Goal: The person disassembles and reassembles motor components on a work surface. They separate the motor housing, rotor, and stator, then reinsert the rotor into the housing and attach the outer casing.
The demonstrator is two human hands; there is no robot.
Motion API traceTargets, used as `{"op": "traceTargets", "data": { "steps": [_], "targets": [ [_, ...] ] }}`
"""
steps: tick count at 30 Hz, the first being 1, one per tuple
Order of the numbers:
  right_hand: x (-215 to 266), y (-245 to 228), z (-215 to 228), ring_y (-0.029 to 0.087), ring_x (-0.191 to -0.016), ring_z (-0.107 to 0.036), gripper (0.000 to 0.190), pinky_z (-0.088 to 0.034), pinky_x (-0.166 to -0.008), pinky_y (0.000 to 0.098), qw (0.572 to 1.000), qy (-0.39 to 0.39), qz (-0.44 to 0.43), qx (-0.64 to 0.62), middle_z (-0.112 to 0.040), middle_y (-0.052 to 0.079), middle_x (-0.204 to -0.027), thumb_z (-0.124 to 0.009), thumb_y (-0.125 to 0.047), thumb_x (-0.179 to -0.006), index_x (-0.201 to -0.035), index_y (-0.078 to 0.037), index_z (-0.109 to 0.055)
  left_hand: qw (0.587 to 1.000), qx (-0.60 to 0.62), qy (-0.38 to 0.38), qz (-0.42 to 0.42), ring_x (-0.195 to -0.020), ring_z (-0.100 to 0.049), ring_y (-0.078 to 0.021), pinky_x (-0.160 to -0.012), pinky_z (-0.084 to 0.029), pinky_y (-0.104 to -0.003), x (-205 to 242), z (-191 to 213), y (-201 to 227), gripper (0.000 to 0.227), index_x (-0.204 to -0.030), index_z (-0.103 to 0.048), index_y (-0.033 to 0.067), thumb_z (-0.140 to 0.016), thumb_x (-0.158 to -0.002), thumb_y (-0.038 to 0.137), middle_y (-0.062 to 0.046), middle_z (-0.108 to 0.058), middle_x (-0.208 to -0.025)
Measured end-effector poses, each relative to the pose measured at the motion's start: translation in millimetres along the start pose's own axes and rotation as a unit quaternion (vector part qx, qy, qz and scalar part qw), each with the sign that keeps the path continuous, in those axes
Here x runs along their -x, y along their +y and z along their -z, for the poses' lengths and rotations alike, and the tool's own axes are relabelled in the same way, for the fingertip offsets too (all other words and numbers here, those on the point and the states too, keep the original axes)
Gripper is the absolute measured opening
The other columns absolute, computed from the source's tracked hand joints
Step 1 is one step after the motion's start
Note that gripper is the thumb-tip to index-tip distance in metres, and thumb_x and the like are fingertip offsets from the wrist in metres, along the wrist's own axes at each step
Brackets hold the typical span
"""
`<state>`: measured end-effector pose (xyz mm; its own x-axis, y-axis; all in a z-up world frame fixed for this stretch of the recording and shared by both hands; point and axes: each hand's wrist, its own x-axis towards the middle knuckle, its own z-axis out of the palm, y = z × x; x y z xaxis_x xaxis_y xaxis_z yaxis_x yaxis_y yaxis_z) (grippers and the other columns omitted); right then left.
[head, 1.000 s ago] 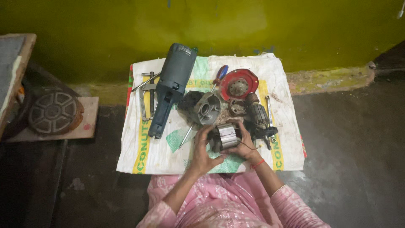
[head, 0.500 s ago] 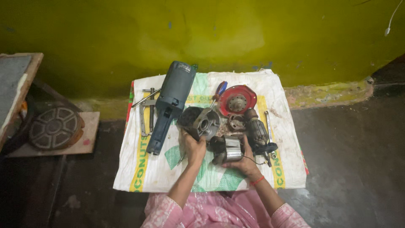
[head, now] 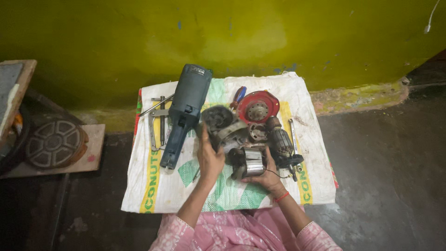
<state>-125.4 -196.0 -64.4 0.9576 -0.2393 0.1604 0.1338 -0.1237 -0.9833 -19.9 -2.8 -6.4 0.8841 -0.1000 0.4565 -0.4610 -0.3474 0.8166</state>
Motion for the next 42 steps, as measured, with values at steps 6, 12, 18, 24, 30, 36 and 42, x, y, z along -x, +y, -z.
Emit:
{"op": "traceTargets", "data": {
  "steps": [6, 12, 18, 24, 30, 36, 42],
  "targets": [
    [1, 0, 0, 0.024, -0.129, -0.057, 0.145, -0.047, -0.110, 0.0361, 1.000, -0.003, -0.005, 0.004, -0.057, 0.015, -0.141, -0.102, -0.013, -0.041, -0.158, 0.005, -0.018, 0.994, 0.059, -0.061, 0.065, -0.122, -0.066, -0.0364, -0.104, -0.052, -0.044, -67, -3, -16, 0.073, -0.151, -0.042, 0.0009, -0.067, -0.083, -0.002, -0.025, -0.064, -0.133],
    [2, 11, 1, 0.025, -0.131, -0.055, 0.148, -0.044, -0.111, 0.0356, 1.000, 0.004, 0.001, 0.015, -0.055, 0.016, -0.143, -0.102, -0.013, -0.040, -0.159, 0.005, -0.016, 0.994, -0.040, -0.095, 0.028, -0.123, -0.061, -0.0416, -0.106, -0.048, -0.046, -144, -11, -49, 0.069, -0.150, -0.047, 0.0071, -0.063, -0.083, 0.001, -0.028, -0.064, -0.129],
    [2, 20, 4, 0.026, -0.131, -0.055, 0.151, -0.043, -0.112, 0.0365, 1.000, 0.007, 0.000, 0.020, -0.054, 0.017, -0.144, -0.103, -0.015, -0.041, -0.159, 0.006, -0.011, 0.985, -0.161, -0.051, -0.026, -0.111, -0.063, -0.0475, -0.094, -0.051, -0.052, -163, -35, -64, 0.058, -0.131, -0.062, 0.0101, -0.065, -0.074, -0.001, -0.032, -0.066, -0.120],
    [3, 28, 5, 0.026, -0.127, -0.058, 0.154, -0.048, -0.108, 0.0372, 0.999, 0.011, -0.025, 0.020, -0.057, 0.018, -0.140, -0.102, -0.015, -0.040, -0.160, 0.006, -0.008, 0.931, -0.313, -0.185, 0.006, -0.106, -0.070, -0.0442, -0.094, -0.057, -0.051, -152, -31, -67, 0.022, -0.121, -0.068, 0.0021, -0.060, -0.100, 0.004, -0.028, -0.072, -0.114],
    [3, 19, 2, 0.025, -0.127, -0.059, 0.152, -0.048, -0.108, 0.0370, 0.999, 0.015, -0.006, 0.045, -0.059, 0.017, -0.140, -0.103, -0.018, -0.040, -0.159, 0.007, -0.012, 0.959, -0.252, -0.120, -0.050, -0.104, -0.066, -0.0456, -0.086, -0.055, -0.051, -95, 0, -14, 0.063, -0.140, -0.048, -0.0073, -0.071, -0.084, 0.008, -0.031, -0.060, -0.125],
    [-3, -9, -9, 0.024, -0.120, -0.065, 0.121, -0.052, -0.107, 0.0353, 0.995, 0.011, 0.006, 0.098, -0.067, 0.013, -0.129, -0.103, -0.020, -0.041, -0.143, 0.001, -0.043, 0.992, -0.070, -0.051, -0.095, -0.126, -0.059, -0.0411, -0.102, -0.051, -0.047, -13, 28, -5, 0.058, -0.140, -0.054, 0.0030, -0.076, -0.094, 0.031, -0.026, -0.059, -0.135],
    [-24, -18, -25, 0.027, -0.122, -0.061, 0.111, -0.048, -0.107, 0.0387, 0.983, 0.041, 0.080, 0.161, -0.063, 0.016, -0.129, -0.102, -0.015, -0.040, -0.137, -0.001, -0.049, 0.967, 0.196, -0.157, 0.052, -0.142, -0.053, -0.0370, -0.116, -0.042, -0.048, 5, 37, -9, 0.078, -0.149, -0.052, 0.0047, -0.079, -0.087, 0.043, -0.020, -0.055, -0.152]
  ]
}}
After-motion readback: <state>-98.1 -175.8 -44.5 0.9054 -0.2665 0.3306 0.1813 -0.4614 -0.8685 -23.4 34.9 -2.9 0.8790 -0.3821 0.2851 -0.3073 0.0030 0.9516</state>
